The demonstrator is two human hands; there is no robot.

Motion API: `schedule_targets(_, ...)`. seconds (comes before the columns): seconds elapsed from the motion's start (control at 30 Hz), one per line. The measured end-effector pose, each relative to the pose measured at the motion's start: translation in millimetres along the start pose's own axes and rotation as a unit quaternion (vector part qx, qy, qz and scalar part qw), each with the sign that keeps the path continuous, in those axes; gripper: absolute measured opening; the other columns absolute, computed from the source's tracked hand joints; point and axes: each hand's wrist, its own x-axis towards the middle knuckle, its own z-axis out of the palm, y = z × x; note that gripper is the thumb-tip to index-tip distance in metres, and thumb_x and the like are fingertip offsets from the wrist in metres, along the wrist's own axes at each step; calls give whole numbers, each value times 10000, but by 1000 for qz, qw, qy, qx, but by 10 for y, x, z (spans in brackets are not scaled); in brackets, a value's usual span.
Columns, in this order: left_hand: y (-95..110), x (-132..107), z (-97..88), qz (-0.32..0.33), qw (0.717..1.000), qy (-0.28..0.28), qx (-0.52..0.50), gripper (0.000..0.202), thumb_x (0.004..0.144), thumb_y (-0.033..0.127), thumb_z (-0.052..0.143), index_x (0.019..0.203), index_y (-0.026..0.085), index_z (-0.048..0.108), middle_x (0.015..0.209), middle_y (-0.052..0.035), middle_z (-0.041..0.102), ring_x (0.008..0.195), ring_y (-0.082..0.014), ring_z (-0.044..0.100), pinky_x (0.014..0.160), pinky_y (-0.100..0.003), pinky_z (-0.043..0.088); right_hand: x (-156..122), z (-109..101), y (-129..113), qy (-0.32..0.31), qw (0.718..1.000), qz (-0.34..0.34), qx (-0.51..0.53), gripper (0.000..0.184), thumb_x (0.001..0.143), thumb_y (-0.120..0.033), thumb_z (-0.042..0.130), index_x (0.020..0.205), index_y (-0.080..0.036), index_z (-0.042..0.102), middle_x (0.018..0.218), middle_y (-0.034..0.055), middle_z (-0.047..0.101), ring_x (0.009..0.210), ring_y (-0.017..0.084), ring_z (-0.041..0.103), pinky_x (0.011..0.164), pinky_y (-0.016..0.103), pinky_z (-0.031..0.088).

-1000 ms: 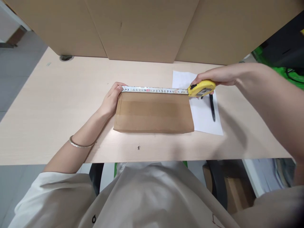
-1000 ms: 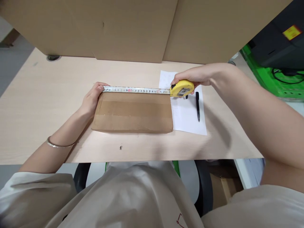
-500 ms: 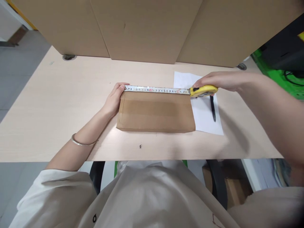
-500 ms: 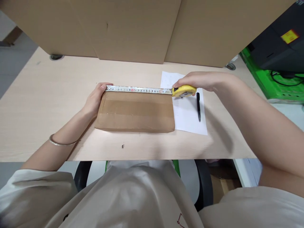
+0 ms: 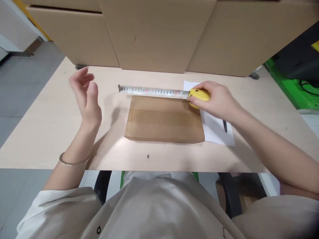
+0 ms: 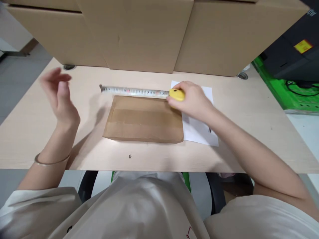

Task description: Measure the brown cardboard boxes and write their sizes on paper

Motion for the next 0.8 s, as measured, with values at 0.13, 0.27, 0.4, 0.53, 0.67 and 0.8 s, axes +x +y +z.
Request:
schedule_targets(0.13,390,-478,42,390,915,-47,87,281,1114,489,661,1333,313,669,1194,-49,794,1122,-242,774,1038,-482,626,-149,405,-105,22,994,-85,-63,355,942,-430,727,1217,-209,767,1248,178,775,1224,419,714,1089,578,588)
schedule_targets(0.27,682,-883,372,542,783,-251,173,421,1137,486,688,1477,236,691,1398,-104,855,1354,-249,797,1207,-420,625,-207,507,-78,28,988,-119,-99,411,991,-403,684,1344,-197,732,1314,207,750,1274,437,692,1116,600,563)
schedule_targets(0.4,733,-1030,573,508,783,-271,237,468,1153,213,608,1613,128,627,1551,-181,794,1491,-288,753,1296,-454,582,-263,466,-38,16,986,-128,-104,469,992,-415,677,1400,-188,719,1357,214,749,1302,444,688,1142,618,547)
schedule_targets(0.53,683,-1029,586,510,782,-230,274,444,1134,87,541,1561,95,665,1506,-171,822,1439,-279,791,1266,-430,612,-325,282,-9,1,983,-149,-105,578,1030,-551,641,1504,-223,680,1558,191,705,1523,474,585,1280,675,439)
schedule_targets(0.67,692,-1023,538,481,800,-250,257,508,1126,77,553,1627,116,619,1555,-176,794,1512,-272,747,1334,-440,566,-346,-87,216,101,990,-33,-88,566,1054,-526,524,1459,-148,640,1587,282,642,1387,431,697,1170,598,557)
schedule_targets(0.8,842,-1100,561,521,788,-264,195,472,1103,76,584,1566,83,678,1565,-193,784,1532,-269,728,1355,-419,536,-369,-263,681,0,924,283,-259,450,1062,-583,534,1121,-160,678,1174,324,741,1184,535,746,1054,714,552)
